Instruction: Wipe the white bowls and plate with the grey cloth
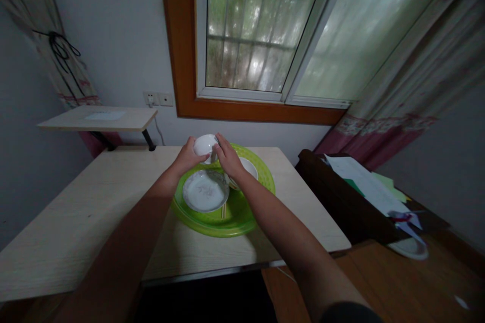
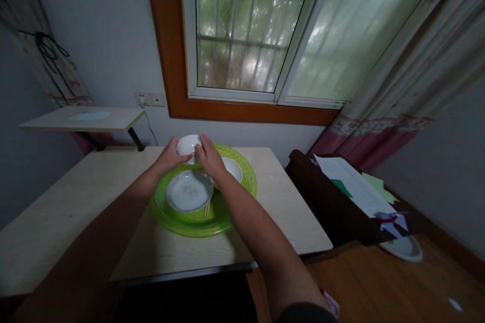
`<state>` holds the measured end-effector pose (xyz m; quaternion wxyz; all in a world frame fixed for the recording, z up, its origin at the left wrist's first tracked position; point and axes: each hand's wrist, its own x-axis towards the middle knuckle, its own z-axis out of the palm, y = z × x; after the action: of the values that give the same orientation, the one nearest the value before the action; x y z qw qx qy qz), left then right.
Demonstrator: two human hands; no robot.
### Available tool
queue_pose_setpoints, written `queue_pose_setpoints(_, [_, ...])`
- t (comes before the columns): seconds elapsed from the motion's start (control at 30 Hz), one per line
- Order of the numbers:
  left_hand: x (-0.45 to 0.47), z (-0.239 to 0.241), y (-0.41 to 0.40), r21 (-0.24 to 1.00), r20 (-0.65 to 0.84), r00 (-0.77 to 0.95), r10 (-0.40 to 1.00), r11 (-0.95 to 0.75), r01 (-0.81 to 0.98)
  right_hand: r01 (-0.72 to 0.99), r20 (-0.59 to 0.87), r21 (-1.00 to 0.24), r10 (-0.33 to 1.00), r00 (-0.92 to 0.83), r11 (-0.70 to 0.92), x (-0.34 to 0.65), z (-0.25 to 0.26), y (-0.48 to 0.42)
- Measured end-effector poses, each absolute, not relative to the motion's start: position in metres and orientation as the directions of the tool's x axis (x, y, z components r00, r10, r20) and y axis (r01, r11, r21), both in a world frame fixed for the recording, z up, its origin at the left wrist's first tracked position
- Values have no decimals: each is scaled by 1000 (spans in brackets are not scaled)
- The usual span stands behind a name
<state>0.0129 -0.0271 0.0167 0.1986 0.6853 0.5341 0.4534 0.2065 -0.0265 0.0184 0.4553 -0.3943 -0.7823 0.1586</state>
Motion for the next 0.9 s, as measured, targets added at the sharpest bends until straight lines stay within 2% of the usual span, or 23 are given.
queue_pose_setpoints(0.2, [21, 18, -38, 659, 450, 189, 873, -467, 589, 527, 606, -363, 624, -493, 769, 200, 28, -43])
queue_pose_setpoints(0.3, [22, 16, -39, 631, 487, 227, 844, -519, 576, 536, 582, -338, 619, -527, 774, 195, 31, -48])
queue_pose_setpoints(0.37, [22, 15, -39, 626, 490, 216, 845, -513, 588, 526, 597, -385, 639, -485, 758, 195, 29, -45])
queue_pose_setpoints(0.47, [21, 15, -38, 637, 467, 164, 869, -460, 619, 491, 622, -524, 707, -337, 696, 201, 23, -32])
queue_pose_setpoints(0.53, [19, 16, -37, 667, 456, 114, 883, -424, 613, 464, 605, -618, 761, -233, 634, 208, 19, -23])
queue_pose_setpoints(0.63, [15, 16, -31, 746, 456, 25, 890, -397, 535, 400, 537, -722, 822, -189, 564, 214, 15, -14])
queue_pose_setpoints(0.77, [9, 9, -20, 849, 446, -52, 893, -405, 340, 313, 533, -759, 821, -205, 571, 215, 14, -15])
queue_pose_setpoints(0.9, [7, 3, -14, 892, 422, -35, 906, -407, 198, 287, 537, -770, 822, -190, 570, 214, 13, -15])
